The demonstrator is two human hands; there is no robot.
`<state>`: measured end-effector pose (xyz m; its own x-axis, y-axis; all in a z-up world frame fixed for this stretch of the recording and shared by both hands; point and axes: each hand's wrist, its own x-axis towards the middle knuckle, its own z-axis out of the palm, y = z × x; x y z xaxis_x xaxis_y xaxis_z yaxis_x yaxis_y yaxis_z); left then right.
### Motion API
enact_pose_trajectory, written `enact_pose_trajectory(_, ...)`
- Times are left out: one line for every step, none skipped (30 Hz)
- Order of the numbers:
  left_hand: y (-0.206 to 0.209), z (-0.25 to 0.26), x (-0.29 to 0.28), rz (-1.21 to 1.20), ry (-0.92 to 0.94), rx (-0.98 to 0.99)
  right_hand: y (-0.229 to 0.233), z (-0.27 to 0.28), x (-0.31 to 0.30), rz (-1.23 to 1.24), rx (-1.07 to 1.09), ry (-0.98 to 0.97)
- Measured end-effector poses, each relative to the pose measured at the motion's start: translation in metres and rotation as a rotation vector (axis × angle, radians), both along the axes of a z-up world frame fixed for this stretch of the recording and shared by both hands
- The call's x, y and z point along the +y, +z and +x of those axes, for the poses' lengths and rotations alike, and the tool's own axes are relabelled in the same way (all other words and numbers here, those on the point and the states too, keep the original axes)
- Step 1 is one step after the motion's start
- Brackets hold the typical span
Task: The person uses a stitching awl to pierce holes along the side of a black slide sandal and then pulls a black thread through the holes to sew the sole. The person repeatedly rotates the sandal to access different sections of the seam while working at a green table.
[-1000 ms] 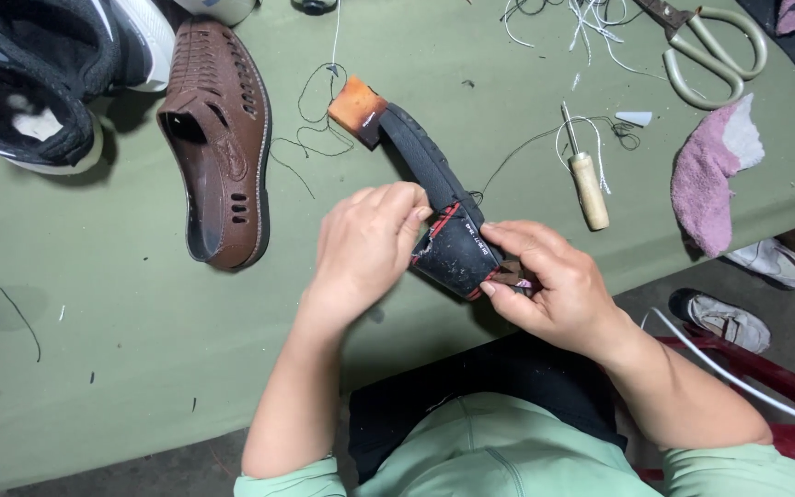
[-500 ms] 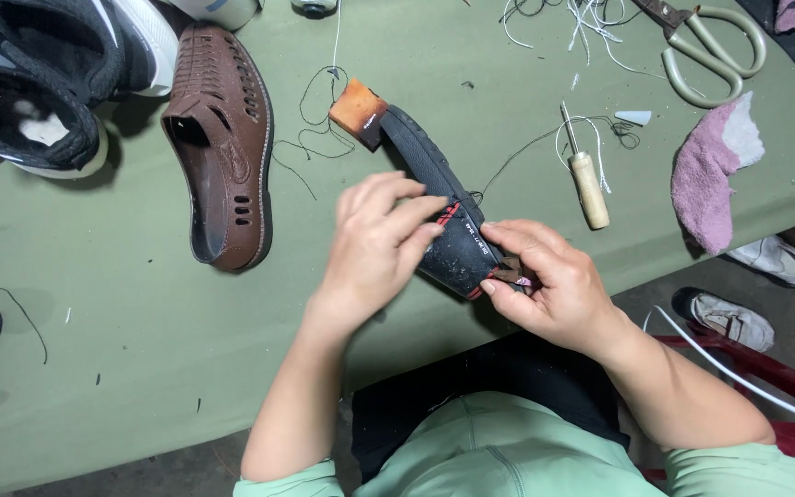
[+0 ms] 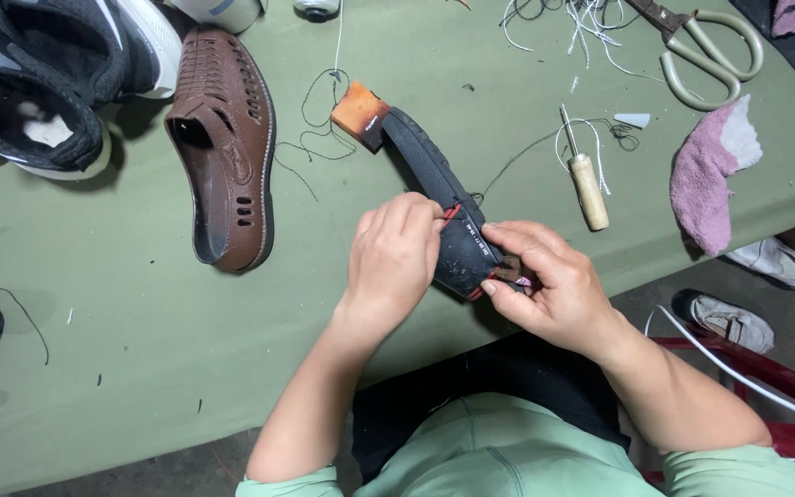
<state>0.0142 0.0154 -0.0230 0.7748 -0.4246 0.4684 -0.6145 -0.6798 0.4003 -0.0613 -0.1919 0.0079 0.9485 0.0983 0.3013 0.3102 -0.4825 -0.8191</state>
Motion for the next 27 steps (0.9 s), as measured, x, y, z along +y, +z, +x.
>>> enact_pose_trajectory(0.0,-0.001,0.002,0.0,-0.001,0.001,0.0,0.0,-0.001,0.0,0.001,-0.001)
enact_pose_trajectory(0.0,-0.001,0.004,-0.074,-0.014,0.159,0.0,-0.001,-0.001,0.007,0.013,-0.006)
enact_pose_trajectory(0.001,-0.001,0.006,-0.147,-0.027,0.315,0.0,-0.001,-0.001,0.013,0.024,-0.011)
enact_pose_trajectory(0.003,-0.002,0.003,-0.147,-0.026,0.315,0.0,-0.001,-0.001,0.014,0.024,-0.011)
enact_pose_trajectory(0.004,-0.002,0.001,-0.231,-0.004,0.376,0.0,0.0,-0.001,0.02,0.016,-0.008)
enact_pose_trajectory(0.006,-0.003,-0.001,-0.316,0.018,0.436,0.0,0.0,0.0,0.026,0.008,-0.006)
enact_pose_trajectory(0.006,-0.002,-0.001,-0.316,0.018,0.435,0.002,0.0,0.001,0.027,0.007,-0.005)
enact_pose_trajectory(0.007,-0.001,-0.001,-0.307,0.04,0.433,0.003,0.0,0.002,0.03,0.027,-0.014)
enact_pose_trajectory(0.006,0.0,-0.002,-0.299,0.062,0.432,0.004,-0.001,0.003,0.032,0.047,-0.022)
enact_pose_trajectory(0.005,0.0,-0.002,-0.3,0.063,0.432,0.003,-0.002,0.003,0.032,0.047,-0.021)
enact_pose_trajectory(0.003,0.001,-0.003,-0.203,0.051,0.311,0.001,-0.002,0.003,0.026,0.027,-0.015)
enact_pose_trajectory(0.001,0.002,-0.003,-0.107,0.039,0.189,0.0,-0.002,0.003,0.019,0.007,-0.008)
enact_pose_trajectory(0.0,0.0,-0.004,-0.107,0.037,0.189,-0.003,-0.003,0.003,0.019,0.006,-0.01)
enact_pose_trajectory(-0.002,-0.001,-0.005,-0.069,0.041,0.133,-0.005,-0.004,0.003,0.023,0.0,-0.01)
enact_pose_trajectory(-0.004,-0.002,-0.005,-0.032,0.047,0.078,-0.007,-0.005,0.003,0.026,-0.006,-0.006)
enact_pose_trajectory(-0.006,-0.003,-0.007,-0.033,0.048,0.077,-0.005,-0.005,0.003,0.025,-0.006,-0.005)
enact_pose_trajectory(-0.009,-0.004,-0.008,-0.034,0.063,0.006,-0.004,-0.004,0.003,0.034,-0.005,-0.006)
enact_pose_trajectory(-0.012,-0.004,-0.009,-0.035,0.078,-0.065,-0.002,-0.003,0.003,0.043,-0.005,-0.006)
enact_pose_trajectory(-0.011,-0.004,-0.01,-0.037,0.079,-0.065,-0.001,-0.003,0.003,0.041,-0.005,-0.005)
enact_pose_trajectory(-0.011,-0.003,-0.011,-0.081,0.1,-0.127,-0.001,-0.003,0.003,0.037,-0.007,-0.008)
enact_pose_trajectory(-0.011,-0.003,-0.012,-0.123,0.119,-0.19,0.0,-0.003,0.003,0.035,-0.009,-0.011)
enact_pose_trajectory(-0.013,-0.003,-0.013,-0.123,0.12,-0.189,0.001,-0.002,0.002,0.034,-0.008,-0.01)
enact_pose_trajectory(-0.014,-0.003,-0.014,-0.162,0.114,-0.233,0.002,-0.002,0.001,0.003,0.006,-0.008)
enact_pose_trajectory(-0.016,-0.003,-0.015,-0.2,0.108,-0.277,0.003,-0.001,0.0,-0.027,0.021,-0.006)
enact_pose_trajectory(-0.02,-0.004,-0.015,-0.198,0.11,-0.28,0.009,0.0,0.0,-0.025,0.018,-0.003)
enact_pose_trajectory(-0.024,-0.005,-0.016,-0.209,0.12,-0.31,0.015,0.001,0.0,-0.093,0.029,0.004)
enact_pose_trajectory(-0.028,-0.006,-0.017,-0.222,0.126,-0.339,0.021,0.002,0.0,-0.163,0.042,0.009)
